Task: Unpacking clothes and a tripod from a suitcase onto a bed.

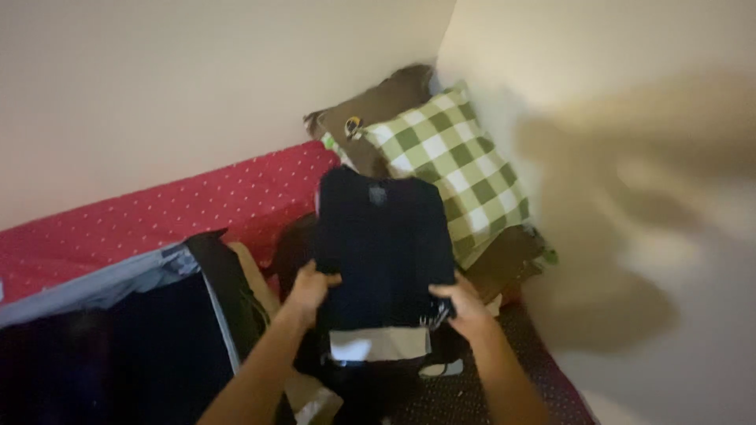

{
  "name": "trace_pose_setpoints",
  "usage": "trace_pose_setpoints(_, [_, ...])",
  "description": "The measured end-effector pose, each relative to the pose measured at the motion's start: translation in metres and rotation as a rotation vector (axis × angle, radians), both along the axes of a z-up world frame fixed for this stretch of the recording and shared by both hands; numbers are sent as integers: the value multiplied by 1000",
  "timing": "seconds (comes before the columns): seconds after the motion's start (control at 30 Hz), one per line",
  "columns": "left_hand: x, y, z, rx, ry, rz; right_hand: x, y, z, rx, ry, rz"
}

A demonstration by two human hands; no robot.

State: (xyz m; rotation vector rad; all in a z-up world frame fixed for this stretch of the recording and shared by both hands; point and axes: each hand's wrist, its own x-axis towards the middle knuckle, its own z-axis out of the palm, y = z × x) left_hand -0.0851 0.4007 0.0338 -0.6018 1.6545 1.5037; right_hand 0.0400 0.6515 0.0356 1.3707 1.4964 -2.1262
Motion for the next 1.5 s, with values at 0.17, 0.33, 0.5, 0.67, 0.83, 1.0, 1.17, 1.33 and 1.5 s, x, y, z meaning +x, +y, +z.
trace_pose_setpoints(0.17, [54, -17, -156, -161, -30, -236, 59, 13, -215, 259, -340, 294])
trace_pose_setpoints(0.33, [84, -28, -179, -198, 153, -389, 60, -3, -211, 152, -349, 162])
trace_pose_setpoints(0.5, [61, -53, -159, -366, 116, -463, 21, -22, -162, 803, -419, 516])
trace_pose_setpoints(0.67, [32, -128, -105, -51, 401, -123, -39, -115, -107, 471, 60, 488])
trace_pose_setpoints(0.83, [33, -241, -70, 136, 235, 204, -71, -248, -52, -44, 248, 578])
trace_pose_setpoints(1.0, [77, -349, -179, -87, 135, 267, -65, -372, -38, -66, -149, 928])
trace_pose_setpoints(1.17, [105, -393, -145, -406, 423, -95, -41, -432, -110, 201, -364, 907])
trace_pose_setpoints(1.33, [117, -412, -131, -478, 409, -353, -9, -446, -169, 261, -321, 726])
trace_pose_setpoints(1.5, [118, -416, -83, -352, 249, -550, 0, -445, -175, 619, -378, 818])
